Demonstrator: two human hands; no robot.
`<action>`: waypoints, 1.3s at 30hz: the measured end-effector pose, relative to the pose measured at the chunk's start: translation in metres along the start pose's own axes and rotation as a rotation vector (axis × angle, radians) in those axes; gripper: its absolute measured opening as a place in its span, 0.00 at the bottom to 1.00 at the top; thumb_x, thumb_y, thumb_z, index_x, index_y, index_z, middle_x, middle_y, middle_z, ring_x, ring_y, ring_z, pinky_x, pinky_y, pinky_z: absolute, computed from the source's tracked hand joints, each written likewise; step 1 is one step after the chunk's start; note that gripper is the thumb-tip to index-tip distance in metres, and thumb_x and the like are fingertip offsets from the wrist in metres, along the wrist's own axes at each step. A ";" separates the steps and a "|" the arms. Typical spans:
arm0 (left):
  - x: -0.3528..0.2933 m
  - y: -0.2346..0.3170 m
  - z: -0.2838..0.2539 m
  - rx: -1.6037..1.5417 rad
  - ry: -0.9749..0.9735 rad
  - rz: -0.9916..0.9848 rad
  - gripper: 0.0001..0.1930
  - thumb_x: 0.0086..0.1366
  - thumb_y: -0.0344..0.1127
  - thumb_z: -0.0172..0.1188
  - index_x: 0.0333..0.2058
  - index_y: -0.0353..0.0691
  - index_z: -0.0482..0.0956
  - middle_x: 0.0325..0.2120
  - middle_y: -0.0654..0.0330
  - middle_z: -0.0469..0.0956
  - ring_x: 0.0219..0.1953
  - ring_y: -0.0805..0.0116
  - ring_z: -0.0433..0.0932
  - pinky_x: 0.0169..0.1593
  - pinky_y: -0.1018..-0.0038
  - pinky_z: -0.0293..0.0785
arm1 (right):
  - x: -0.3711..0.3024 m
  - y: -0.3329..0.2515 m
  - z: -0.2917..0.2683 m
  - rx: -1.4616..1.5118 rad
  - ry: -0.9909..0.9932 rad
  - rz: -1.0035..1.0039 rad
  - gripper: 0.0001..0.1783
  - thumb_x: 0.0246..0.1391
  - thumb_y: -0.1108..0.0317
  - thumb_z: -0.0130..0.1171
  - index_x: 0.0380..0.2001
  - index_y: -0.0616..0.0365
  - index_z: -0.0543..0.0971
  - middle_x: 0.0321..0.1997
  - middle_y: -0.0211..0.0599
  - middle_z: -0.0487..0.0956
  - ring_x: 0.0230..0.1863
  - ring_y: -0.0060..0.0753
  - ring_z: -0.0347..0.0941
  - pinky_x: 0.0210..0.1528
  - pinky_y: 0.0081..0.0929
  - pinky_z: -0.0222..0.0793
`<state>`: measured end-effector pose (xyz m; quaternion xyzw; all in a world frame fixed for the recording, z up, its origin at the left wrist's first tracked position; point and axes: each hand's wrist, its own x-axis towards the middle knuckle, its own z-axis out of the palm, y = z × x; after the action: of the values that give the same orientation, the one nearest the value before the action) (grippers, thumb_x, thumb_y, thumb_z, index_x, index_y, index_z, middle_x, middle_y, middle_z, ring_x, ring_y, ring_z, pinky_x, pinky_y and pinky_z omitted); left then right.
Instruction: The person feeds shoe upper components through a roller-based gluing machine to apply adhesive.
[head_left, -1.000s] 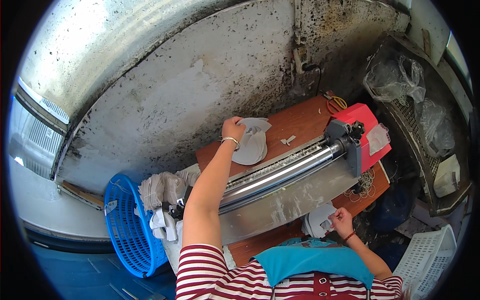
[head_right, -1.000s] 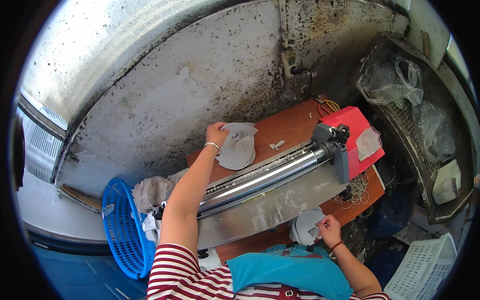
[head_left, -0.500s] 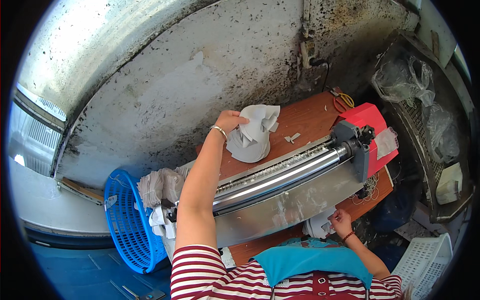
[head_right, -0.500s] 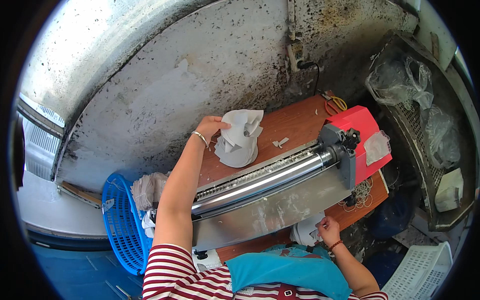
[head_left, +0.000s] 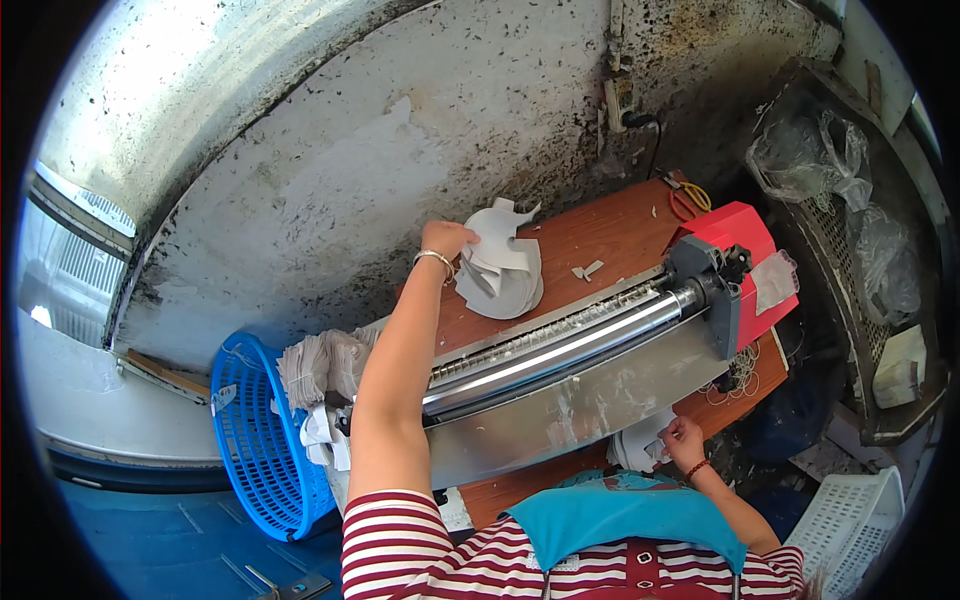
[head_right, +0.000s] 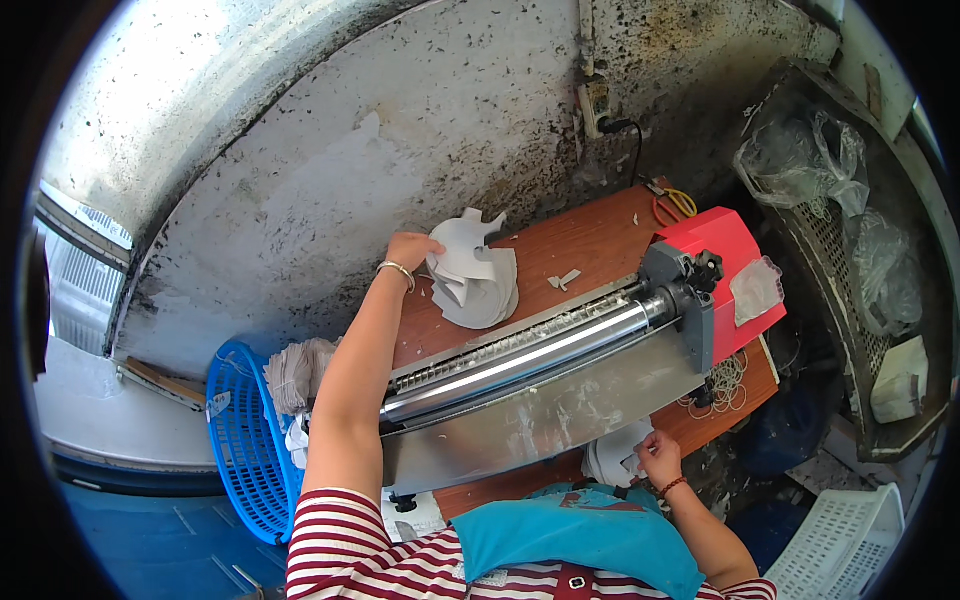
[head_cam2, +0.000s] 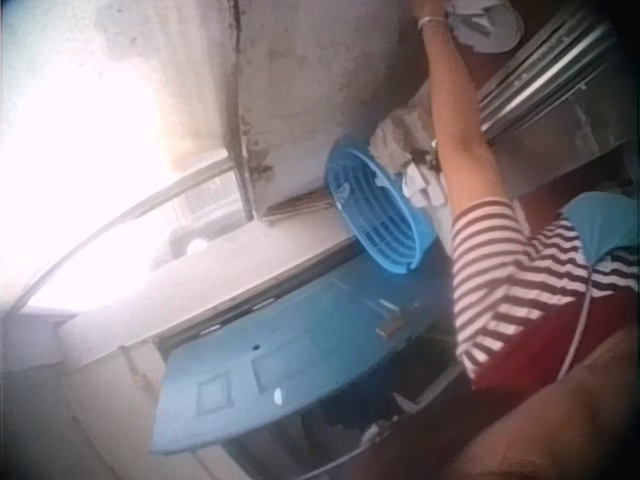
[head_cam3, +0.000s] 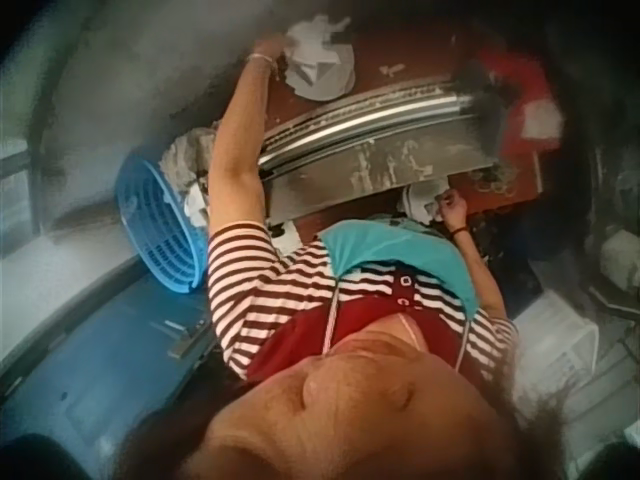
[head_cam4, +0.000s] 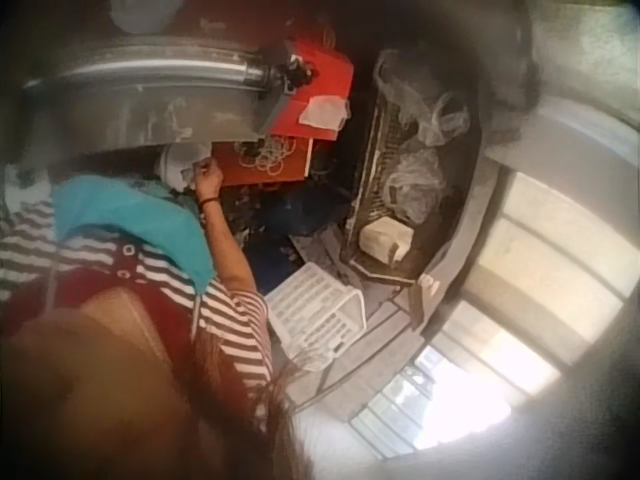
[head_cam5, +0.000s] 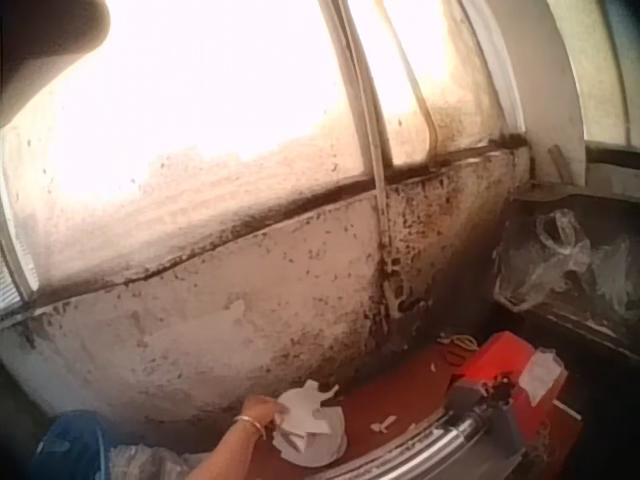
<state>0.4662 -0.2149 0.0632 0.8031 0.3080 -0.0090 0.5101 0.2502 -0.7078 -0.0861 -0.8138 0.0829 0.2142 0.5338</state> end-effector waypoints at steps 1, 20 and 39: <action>-0.003 0.002 0.000 -0.031 -0.007 0.031 0.06 0.40 0.28 0.65 0.21 0.35 0.80 0.21 0.60 0.77 0.22 0.72 0.71 0.28 0.75 0.67 | 0.003 0.000 -0.003 -0.001 0.004 -0.005 0.06 0.42 0.76 0.59 0.21 0.64 0.70 0.18 0.34 0.73 0.15 0.25 0.73 0.16 0.21 0.65; -0.117 0.081 0.003 -0.588 -0.225 0.183 0.09 0.49 0.31 0.62 0.31 0.38 0.78 0.23 0.67 0.75 0.26 0.78 0.69 0.30 0.81 0.62 | -0.036 -0.299 0.019 -0.384 0.097 -1.348 0.17 0.38 0.76 0.59 0.37 0.55 0.74 0.34 0.36 0.73 0.29 0.36 0.73 0.27 0.27 0.69; -0.223 0.071 0.007 -0.949 -0.276 0.299 0.11 0.57 0.27 0.56 0.39 0.37 0.73 0.34 0.61 0.76 0.35 0.72 0.75 0.39 0.73 0.73 | -0.026 -0.301 0.053 -0.713 0.352 -1.088 0.26 0.44 0.64 0.57 0.48 0.60 0.68 0.27 0.36 0.72 0.20 0.35 0.72 0.21 0.31 0.66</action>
<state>0.3234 -0.3491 0.1907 0.5100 0.0900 0.0987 0.8498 0.3226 -0.5373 0.1582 -0.8889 -0.3288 -0.2067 0.2428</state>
